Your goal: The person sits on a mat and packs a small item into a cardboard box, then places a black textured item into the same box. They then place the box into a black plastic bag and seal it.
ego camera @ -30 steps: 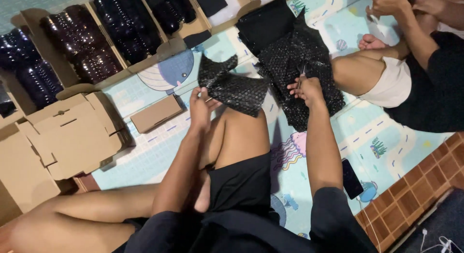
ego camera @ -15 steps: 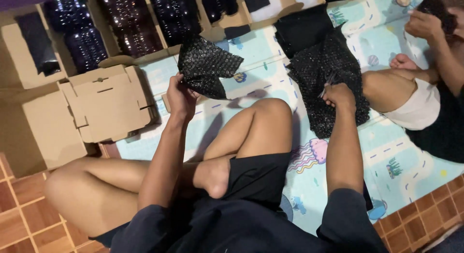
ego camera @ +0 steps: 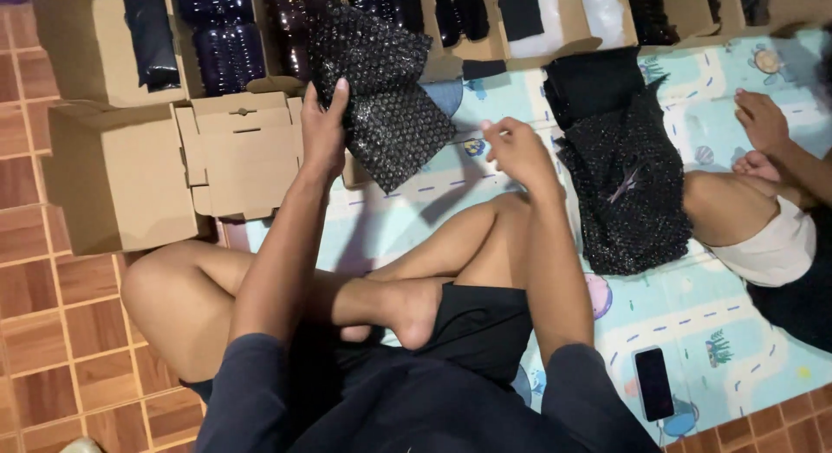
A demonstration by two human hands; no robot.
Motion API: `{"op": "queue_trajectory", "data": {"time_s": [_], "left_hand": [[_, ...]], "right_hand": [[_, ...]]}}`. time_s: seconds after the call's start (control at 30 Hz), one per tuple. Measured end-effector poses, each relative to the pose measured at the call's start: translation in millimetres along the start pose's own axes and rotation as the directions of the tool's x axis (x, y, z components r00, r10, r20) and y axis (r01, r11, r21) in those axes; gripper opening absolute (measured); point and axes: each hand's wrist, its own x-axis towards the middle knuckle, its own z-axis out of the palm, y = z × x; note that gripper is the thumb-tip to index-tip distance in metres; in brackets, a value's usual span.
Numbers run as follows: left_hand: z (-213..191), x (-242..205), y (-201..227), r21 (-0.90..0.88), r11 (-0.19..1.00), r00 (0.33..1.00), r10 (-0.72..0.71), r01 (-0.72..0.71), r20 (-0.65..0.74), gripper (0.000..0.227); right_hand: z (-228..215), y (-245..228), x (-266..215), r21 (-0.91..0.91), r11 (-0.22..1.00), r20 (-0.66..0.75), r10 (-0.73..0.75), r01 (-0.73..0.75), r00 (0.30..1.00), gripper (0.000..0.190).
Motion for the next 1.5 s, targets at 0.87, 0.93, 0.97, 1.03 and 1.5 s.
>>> {"op": "queue_trajectory", "data": {"time_s": [0.87, 0.93, 0.97, 1.03, 1.5], "left_hand": [[-28, 43, -26, 0.76, 0.647, 0.998, -0.044, 0.058, -0.038, 0.036], [-21, 36, -17, 0.707, 0.706, 0.999, -0.033, 0.036, -0.019, 0.027], [-15, 33, -13, 0.518, 0.855, 0.999, -0.02, 0.036, -0.036, 0.023], [-11, 33, -15, 0.299, 0.954, 0.998, -0.011, 0.027, -0.055, 0.019], [13, -20, 3, 0.959, 0.126, 0.944, 0.248, -0.254, 0.217, 0.066]], "right_hand": [[109, -43, 27, -0.395, 0.839, 0.649, -0.034, 0.375, 0.76, 0.091], [110, -40, 28, -0.402, 0.834, 0.662, -0.02, 0.378, 0.749, 0.095], [116, -34, 31, -0.415, 0.822, 0.656, -0.027, 0.39, 0.755, 0.096], [126, -28, 32, -0.428, 0.809, 0.649, -0.036, 0.404, 0.76, 0.097], [125, -26, 12, -0.355, 0.841, 0.632, -0.106, 0.408, 0.768, 0.084]]}}
